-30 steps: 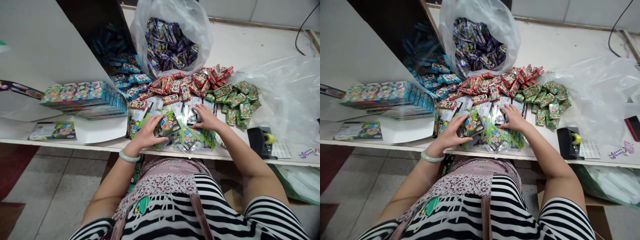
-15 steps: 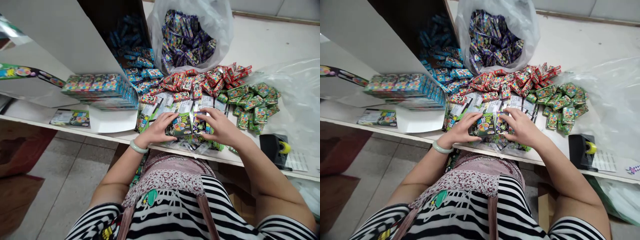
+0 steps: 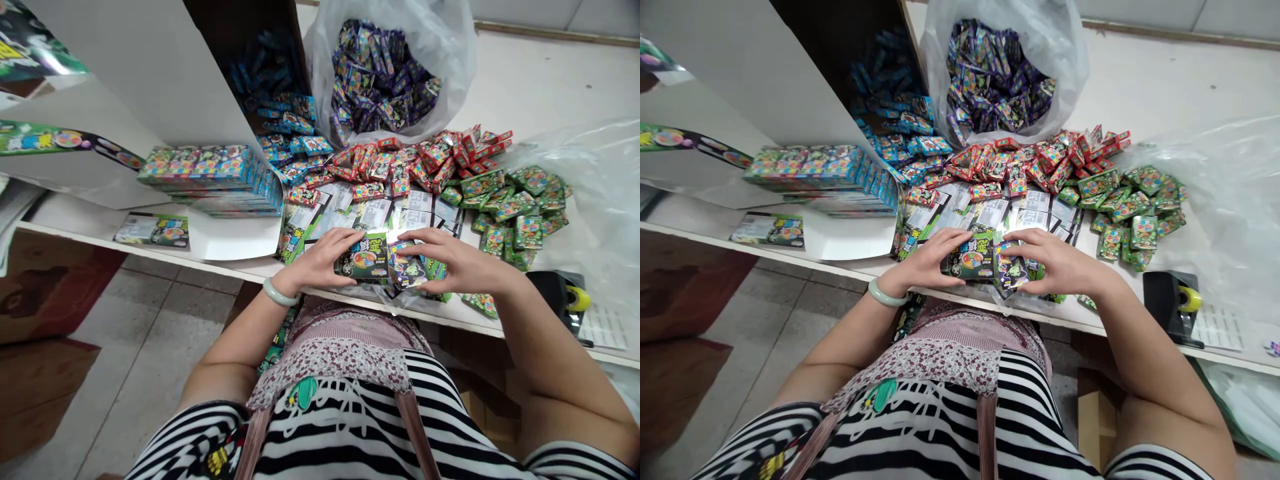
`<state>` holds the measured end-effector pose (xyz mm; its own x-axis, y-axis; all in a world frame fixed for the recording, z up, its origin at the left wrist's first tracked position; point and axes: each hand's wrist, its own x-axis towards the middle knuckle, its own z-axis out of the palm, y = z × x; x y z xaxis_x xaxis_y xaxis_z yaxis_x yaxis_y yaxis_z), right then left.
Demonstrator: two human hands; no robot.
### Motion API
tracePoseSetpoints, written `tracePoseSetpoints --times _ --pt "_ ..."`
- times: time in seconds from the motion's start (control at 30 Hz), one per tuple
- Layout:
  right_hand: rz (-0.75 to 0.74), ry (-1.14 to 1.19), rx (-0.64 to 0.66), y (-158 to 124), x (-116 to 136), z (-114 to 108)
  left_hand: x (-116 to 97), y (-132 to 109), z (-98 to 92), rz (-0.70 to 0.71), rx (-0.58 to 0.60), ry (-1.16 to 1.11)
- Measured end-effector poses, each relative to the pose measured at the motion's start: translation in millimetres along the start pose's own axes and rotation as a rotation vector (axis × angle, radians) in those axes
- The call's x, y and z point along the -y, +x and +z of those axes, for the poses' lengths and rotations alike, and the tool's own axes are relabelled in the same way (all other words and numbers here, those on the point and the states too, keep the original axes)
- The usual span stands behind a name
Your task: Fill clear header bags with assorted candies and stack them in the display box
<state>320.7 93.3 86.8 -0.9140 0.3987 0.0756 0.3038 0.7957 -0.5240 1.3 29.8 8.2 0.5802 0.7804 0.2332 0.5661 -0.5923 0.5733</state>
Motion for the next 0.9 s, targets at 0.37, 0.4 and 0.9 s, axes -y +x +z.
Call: tracePoseSetpoints --times 0.37,0.4,0.9 --pt "0.021 -0.063 -0.01 11.4 -5.3 -1.9 -4.0 3.7 5.0 -0.015 -0.004 -0.086" --pt "0.027 -0.091 -0.011 12.2 -6.0 -1.3 -3.9 4.2 5.3 -0.014 -0.008 -0.087" --pt "0.081 -0.106 0.025 19.5 -13.9 7.7 -1.9 10.4 6.3 -0.019 -0.015 -0.126"
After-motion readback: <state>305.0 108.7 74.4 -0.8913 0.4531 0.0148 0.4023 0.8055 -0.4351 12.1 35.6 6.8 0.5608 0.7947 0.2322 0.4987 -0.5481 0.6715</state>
